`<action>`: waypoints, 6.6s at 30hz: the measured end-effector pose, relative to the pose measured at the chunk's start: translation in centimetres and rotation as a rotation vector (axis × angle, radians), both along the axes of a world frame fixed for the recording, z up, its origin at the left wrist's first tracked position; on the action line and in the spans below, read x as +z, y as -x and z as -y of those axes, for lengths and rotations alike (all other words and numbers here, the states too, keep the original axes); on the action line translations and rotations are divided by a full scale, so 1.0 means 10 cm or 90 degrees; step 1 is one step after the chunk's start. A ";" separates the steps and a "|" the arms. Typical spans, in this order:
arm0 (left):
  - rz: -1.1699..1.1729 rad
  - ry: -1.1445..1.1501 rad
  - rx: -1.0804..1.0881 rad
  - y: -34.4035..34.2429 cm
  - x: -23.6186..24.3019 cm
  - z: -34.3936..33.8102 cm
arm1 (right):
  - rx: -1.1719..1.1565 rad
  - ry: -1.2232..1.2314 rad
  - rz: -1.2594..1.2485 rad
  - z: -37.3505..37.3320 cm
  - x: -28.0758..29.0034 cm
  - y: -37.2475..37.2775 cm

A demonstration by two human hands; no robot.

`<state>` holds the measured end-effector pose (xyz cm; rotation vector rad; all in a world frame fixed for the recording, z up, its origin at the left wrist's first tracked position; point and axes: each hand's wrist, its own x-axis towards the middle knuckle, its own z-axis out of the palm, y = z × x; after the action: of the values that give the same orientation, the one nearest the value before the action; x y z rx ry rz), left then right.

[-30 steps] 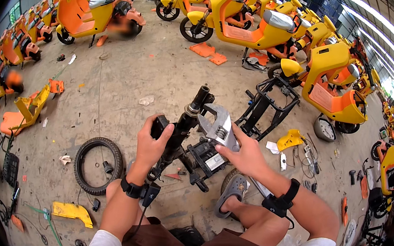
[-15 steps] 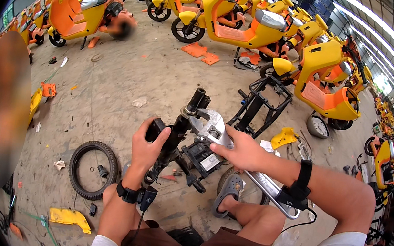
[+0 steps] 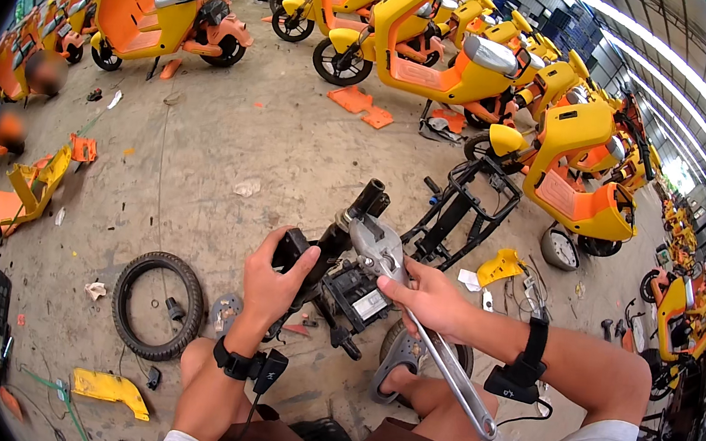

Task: The person holds a motorcycle front fork assembly and uses an adjustable wrench to tighten a component on it while seated among rows of scooters.

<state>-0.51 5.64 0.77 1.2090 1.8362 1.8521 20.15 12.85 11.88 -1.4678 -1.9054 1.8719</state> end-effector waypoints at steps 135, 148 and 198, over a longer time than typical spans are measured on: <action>0.723 0.233 -0.488 -0.93 0.69 1.13 | -0.039 0.228 -0.477 0.30 -0.87 0.41; 0.667 0.244 -0.460 -0.14 1.08 1.38 | -0.150 0.228 -0.559 0.40 -0.87 0.91; 0.635 0.085 -0.375 -0.98 0.83 2.14 | 0.010 0.289 -0.556 0.82 -0.80 0.96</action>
<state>9.34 -15.79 9.12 0.4954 0.8996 1.5052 10.56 4.66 3.87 -0.4842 -1.1233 2.4652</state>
